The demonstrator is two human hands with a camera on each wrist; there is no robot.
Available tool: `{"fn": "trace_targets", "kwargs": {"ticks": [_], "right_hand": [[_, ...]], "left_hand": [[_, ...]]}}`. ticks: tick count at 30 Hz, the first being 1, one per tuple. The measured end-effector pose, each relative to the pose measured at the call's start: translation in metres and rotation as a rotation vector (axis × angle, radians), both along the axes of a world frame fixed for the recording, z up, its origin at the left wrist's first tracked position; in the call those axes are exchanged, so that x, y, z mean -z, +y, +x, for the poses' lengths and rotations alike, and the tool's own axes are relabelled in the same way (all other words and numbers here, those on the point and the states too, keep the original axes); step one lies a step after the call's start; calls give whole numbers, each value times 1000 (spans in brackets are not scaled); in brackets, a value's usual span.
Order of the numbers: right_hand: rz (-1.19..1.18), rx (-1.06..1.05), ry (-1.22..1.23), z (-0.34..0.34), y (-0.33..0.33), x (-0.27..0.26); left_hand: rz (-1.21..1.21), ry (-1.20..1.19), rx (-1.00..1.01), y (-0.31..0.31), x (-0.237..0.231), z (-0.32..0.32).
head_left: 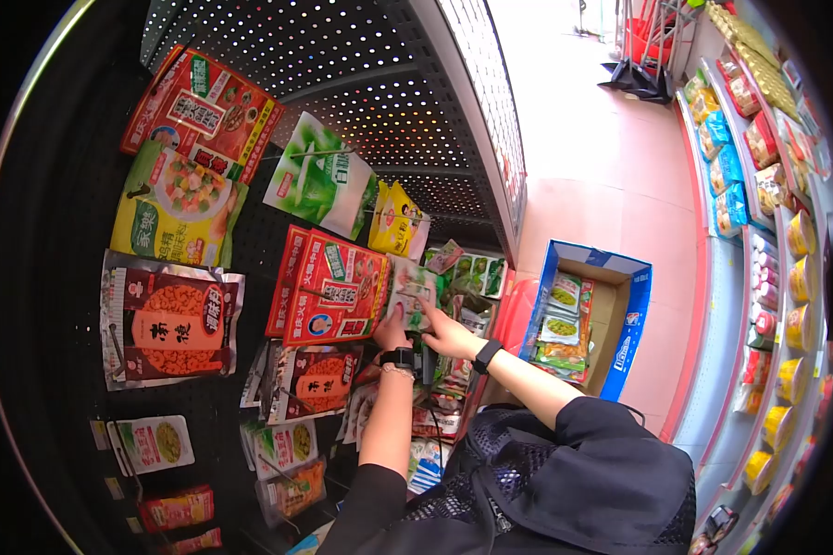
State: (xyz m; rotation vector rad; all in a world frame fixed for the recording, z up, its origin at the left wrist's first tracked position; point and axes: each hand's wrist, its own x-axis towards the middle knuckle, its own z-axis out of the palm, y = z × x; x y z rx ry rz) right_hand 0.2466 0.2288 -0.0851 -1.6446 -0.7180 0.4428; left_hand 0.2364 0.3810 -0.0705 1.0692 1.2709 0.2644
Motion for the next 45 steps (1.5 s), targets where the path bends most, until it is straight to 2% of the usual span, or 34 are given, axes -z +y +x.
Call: {"fn": "trace_targets", "kwargs": {"ticks": [1, 3, 4, 5, 6, 8, 10, 11, 13, 15, 16, 17, 19, 22, 24, 26, 27, 29, 31, 33, 35, 37, 39, 41, 43, 45], "right_hand": [[-9, 18, 2, 0, -12, -6], [-7, 9, -25, 7, -30, -15], [-33, 10, 48, 10, -56, -10], [8, 59, -24, 9, -58, -9], [3, 76, 0, 8, -75, -9], [-41, 179, -26, 6, -123, -11], [-135, 306, -24, 0, -173, -15], [-181, 359, 23, -4, -196, -15], [-353, 507, -102, -15, -240, -12], [-507, 714, -344, -26, -275, 0], [-663, 868, -352, -35, -280, -5], [-800, 935, -366, -41, -285, -10], [-1001, 979, -258, -47, -286, -7], [-740, 1012, -86, -51, -290, 30], [-733, 1016, -103, -49, -291, 36], [-702, 1033, -129, -49, -288, 38], [-666, 1034, -142, -49, -289, 41], [-648, 1012, -152, -50, -289, 34], [-613, 976, -142, -50, -291, 36], [-585, 997, -174, -50, -291, 39], [-557, 983, -200, -52, -293, 44], [-586, 958, -203, -51, -293, 45], [-595, 932, -150, -51, -294, 44], [-567, 943, -131, -52, -294, 45], [-552, 937, -122, -51, -294, 48], [-521, 945, -117, -51, -292, 44]], "left_hand": [[-102, -80, -92, -2, 4, 4], [-88, -26, -71, 2, 6, 8], [-122, -64, -111, -2, 12, 11], [-136, -118, -182, 10, 9, 13], [-77, -339, -113, 61, 108, 6], [83, -221, -146, 32, 55, 15], [365, -310, -142, 35, 68, 18], [346, -304, -120, 42, 70, 19], [277, -138, -10, 46, 69, 19], [265, -125, -51, 26, 51, 17], [264, -117, -109, 15, 37, 16], [258, -115, -101, 10, 32, 15], [260, -138, -42, 3, 25, 13], [229, -198, 1, -6, 19, 10], [204, -251, -3, -12, 15, 7], [26, -310, -59, -20, 12, 4], [32, -320, -77, -21, 11, 1], [-174, -296, -35, -23, 12, -7], [-195, -269, -21, -24, 19, -14], [-226, -344, 143, -34, 20, -27], [-171, -281, 158, -58, 13, -38], [-37, -247, 312, -92, -12, -51], [-6, -241, 628, -109, 1, -68], [425, -289, 886, -135, 28, -91], [639, -201, 1167, -164, 18, -109], [888, -197, 1158, -186, 28, -136]]}}
